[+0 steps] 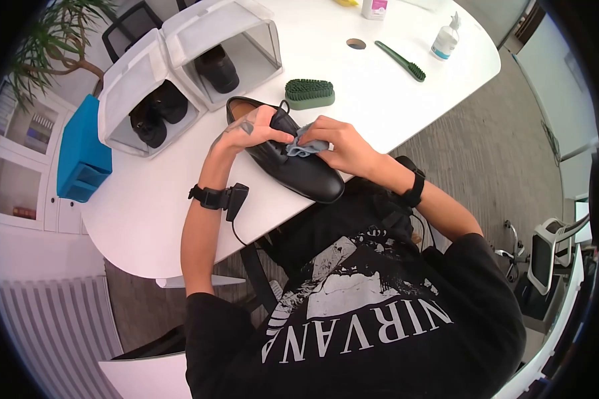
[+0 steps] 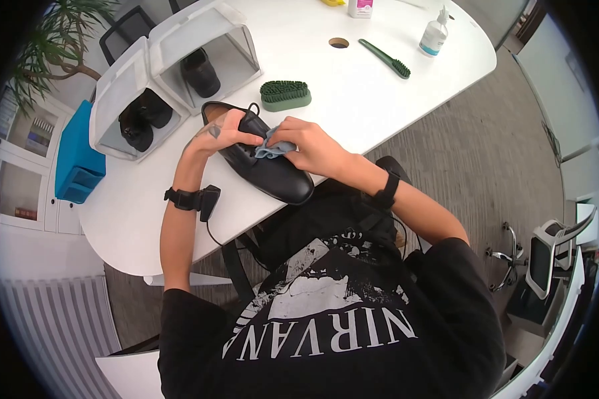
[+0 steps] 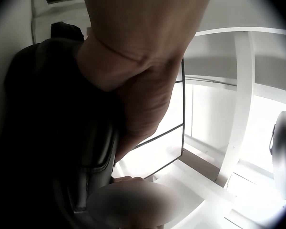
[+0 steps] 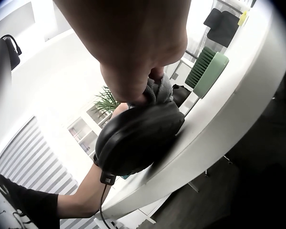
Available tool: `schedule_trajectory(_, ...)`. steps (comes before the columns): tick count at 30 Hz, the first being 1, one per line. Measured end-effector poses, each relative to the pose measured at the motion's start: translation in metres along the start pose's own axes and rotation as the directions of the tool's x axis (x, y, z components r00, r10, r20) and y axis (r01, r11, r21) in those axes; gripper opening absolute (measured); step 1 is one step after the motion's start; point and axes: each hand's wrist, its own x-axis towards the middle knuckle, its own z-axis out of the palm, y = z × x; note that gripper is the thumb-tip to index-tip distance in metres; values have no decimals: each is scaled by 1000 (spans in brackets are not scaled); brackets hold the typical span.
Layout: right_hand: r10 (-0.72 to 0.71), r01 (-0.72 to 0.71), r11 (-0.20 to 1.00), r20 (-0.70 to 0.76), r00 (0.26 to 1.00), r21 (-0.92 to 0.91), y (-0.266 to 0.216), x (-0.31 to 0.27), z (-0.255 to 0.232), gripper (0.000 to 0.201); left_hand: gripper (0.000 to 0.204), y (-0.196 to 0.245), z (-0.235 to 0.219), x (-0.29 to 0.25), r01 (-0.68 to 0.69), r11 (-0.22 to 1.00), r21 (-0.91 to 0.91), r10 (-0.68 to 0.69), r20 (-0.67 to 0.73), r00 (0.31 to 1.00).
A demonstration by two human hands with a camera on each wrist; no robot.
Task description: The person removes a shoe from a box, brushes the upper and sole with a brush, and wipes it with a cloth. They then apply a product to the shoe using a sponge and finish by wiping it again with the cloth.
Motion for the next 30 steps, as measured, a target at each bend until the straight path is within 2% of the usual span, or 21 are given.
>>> schedule_trajectory(1, -3, 4, 1000, -19, 1000, 10, -1, 0, 1, 40, 37, -3, 1, 1, -10, 999, -36, 10, 2, 1000)
schedule_trajectory(2, 16, -17, 1000, 25, 1000, 18, -5, -6, -1, 39, 38, -6, 3, 2, -19, 997, -73, 19, 6, 1000)
schedule_trajectory(5, 54, -61, 997, 140, 989, 47, -22, -21, -17, 37, 44, -8, 4, 3, -39, 999, -1, 39, -30, 999)
schedule_trajectory(7, 45, -63, 995, 209, 977, 78, -30, -21, -27, 36, 38, -6, 3, 4, -39, 998, -49, 39, 9, 999)
schedule_trajectory(8, 4, -9, 1000, 168, 986, 25, -28, -17, -25, 35, 36, -5, 2, 4, -39, 997, -71, 41, 24, 999)
schedule_trajectory(10, -98, 106, 990, 85, 991, -90, -17, 0, -12, 34, 37, -5, 2, 4, -53, 998, 43, 54, -15, 998)
schedule_trajectory(11, -67, 71, 995, 53, 996, -66, -12, 1, -5, 34, 37, -4, 2, 2, -55, 994, 98, 59, -34, 998)
schedule_trajectory(13, -2, 2, 1000, -7, 1000, -13, -8, 6, 4, 34, 41, -1, 0, 2, -78, 993, 86, 80, -15, 997)
schedule_trajectory(15, 29, -28, 1000, 107, 994, -7, -18, -3, -7, 33, 48, -4, 3, 3, -78, 997, 28, 78, -4, 997)
schedule_trajectory(16, 68, -74, 997, 186, 980, 27, -26, -7, -16, 33, 48, -3, 3, 3, -55, 995, 87, 58, -31, 998)
schedule_trajectory(18, 156, -211, 970, 346, 925, 125, -39, -10, -35, 33, 47, 1, 2, 3, -53, 995, 82, 55, -25, 998)
schedule_trajectory(21, 56, -56, 998, 286, 957, -7, -34, -1, -36, 33, 45, -8, 4, 8, -30, 999, 27, 30, 6, 1000)
schedule_trajectory(22, -25, 40, 996, 189, 982, -78, -23, 4, -29, 32, 44, -4, 3, 5, -12, 1000, 7, 12, 15, 1000)
schedule_trajectory(25, 5, 10, 995, 146, 989, -102, -17, 3, -17, 31, 42, 3, 1, 0, -28, 999, 24, 28, -18, 999)
schedule_trajectory(26, 50, -44, 998, 224, 973, -35, -31, -2, -24, 32, 42, -2, 2, 2, -46, 999, 3, 46, -30, 998)
schedule_trajectory(27, 18, -33, 998, 276, 961, 51, -38, -8, -28, 32, 42, -7, 5, 2, -60, 998, -23, 59, -35, 998)
schedule_trajectory(29, -73, 36, 993, 363, 929, 108, -52, -21, -34, 32, 44, -12, 3, 6, -32, 999, 19, 33, -47, 998)
schedule_trajectory(30, -67, 49, 997, 350, 934, 58, -54, -22, -37, 32, 45, -14, 3, 9, -25, 999, 41, 27, -60, 998)
